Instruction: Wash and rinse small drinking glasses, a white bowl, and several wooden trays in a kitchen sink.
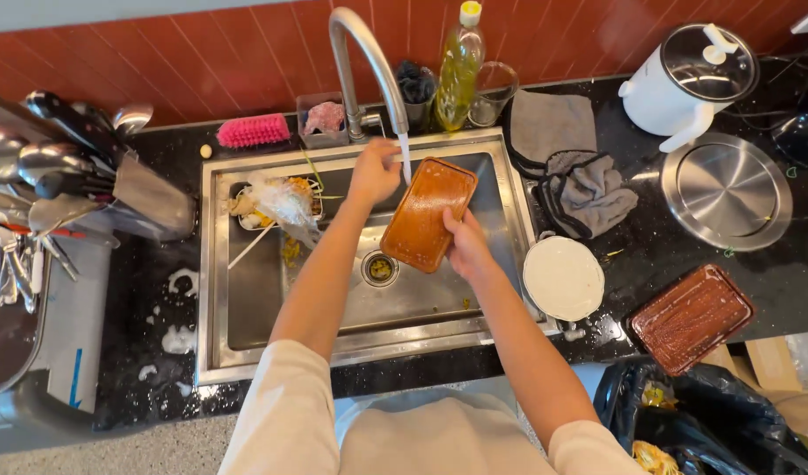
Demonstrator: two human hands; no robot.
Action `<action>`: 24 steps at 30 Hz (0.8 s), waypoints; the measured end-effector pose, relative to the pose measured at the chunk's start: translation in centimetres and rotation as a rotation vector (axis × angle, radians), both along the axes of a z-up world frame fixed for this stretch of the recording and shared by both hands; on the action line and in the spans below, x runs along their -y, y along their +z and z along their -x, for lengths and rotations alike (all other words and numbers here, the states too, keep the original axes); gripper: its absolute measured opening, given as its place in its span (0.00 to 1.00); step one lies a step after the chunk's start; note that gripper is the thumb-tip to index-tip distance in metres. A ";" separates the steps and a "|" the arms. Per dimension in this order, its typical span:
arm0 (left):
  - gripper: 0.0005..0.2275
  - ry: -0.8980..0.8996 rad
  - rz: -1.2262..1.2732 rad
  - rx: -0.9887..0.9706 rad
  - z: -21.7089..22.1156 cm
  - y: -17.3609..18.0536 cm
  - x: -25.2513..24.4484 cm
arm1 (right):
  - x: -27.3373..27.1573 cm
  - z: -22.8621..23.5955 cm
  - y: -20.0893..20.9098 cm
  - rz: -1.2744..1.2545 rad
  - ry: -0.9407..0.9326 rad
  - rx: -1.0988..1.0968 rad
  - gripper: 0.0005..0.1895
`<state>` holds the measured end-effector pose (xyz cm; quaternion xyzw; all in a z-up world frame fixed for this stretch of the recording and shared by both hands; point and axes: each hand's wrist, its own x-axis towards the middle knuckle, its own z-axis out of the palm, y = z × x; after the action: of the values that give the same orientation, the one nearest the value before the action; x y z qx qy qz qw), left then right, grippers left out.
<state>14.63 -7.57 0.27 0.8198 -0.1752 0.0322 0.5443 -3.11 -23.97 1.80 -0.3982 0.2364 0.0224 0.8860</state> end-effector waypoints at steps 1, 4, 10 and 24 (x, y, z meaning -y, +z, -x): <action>0.11 0.010 0.002 0.003 1.5 0.2 -0.2 | 0.0 -0.3 -0.5 0.002 0.010 0.003 0.21; 0.14 0.073 0.114 -0.395 4.2 -2.8 -0.3 | -0.2 -1.7 -2.5 0.127 0.049 0.000 0.19; 0.18 0.077 0.278 -0.606 8.8 -4.5 1.6 | -0.7 -2.2 -5.6 0.618 0.035 0.046 0.17; 0.23 0.286 0.014 -0.310 12.0 4.8 -0.7 | -4.8 -3.0 -5.1 0.466 0.309 0.171 0.30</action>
<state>2.66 -6.87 5.07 0.8275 0.0293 -0.0161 0.5605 -0.10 -19.22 -3.32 -0.6228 0.0961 0.0684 0.7734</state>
